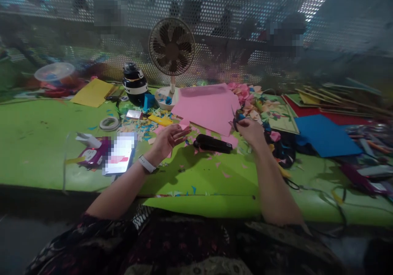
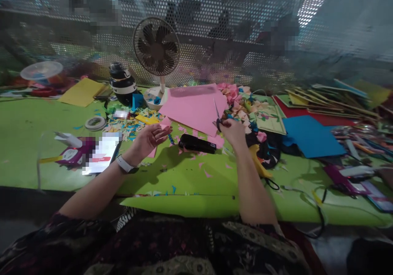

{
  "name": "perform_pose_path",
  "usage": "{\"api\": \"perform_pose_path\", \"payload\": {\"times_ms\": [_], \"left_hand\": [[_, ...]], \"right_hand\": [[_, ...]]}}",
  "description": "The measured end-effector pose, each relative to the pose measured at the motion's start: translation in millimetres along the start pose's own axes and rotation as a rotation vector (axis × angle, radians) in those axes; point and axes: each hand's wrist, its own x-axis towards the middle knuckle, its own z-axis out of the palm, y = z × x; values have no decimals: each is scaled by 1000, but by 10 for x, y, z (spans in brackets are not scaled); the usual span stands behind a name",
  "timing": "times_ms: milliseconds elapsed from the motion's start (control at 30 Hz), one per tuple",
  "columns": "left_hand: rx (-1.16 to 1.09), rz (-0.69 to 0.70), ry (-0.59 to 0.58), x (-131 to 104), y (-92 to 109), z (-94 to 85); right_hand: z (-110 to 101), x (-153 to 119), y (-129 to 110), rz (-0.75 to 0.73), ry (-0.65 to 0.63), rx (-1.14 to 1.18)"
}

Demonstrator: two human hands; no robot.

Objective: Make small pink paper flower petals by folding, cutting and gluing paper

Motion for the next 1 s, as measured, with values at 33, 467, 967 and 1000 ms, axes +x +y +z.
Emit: {"api": "perform_pose_path", "payload": {"times_ms": [33, 467, 967, 1000], "left_hand": [[-14, -14, 1, -6, 9, 7], [30, -2, 37, 7, -2, 10], [134, 222, -21, 120, -161, -105], [131, 228, -20, 118, -153, -106]], "right_hand": [[13, 14, 20, 4, 1, -56], [89, 105, 221, 105, -107, -383], [105, 91, 241, 164, -252, -496], [90, 106, 253, 161, -264, -487]]}}
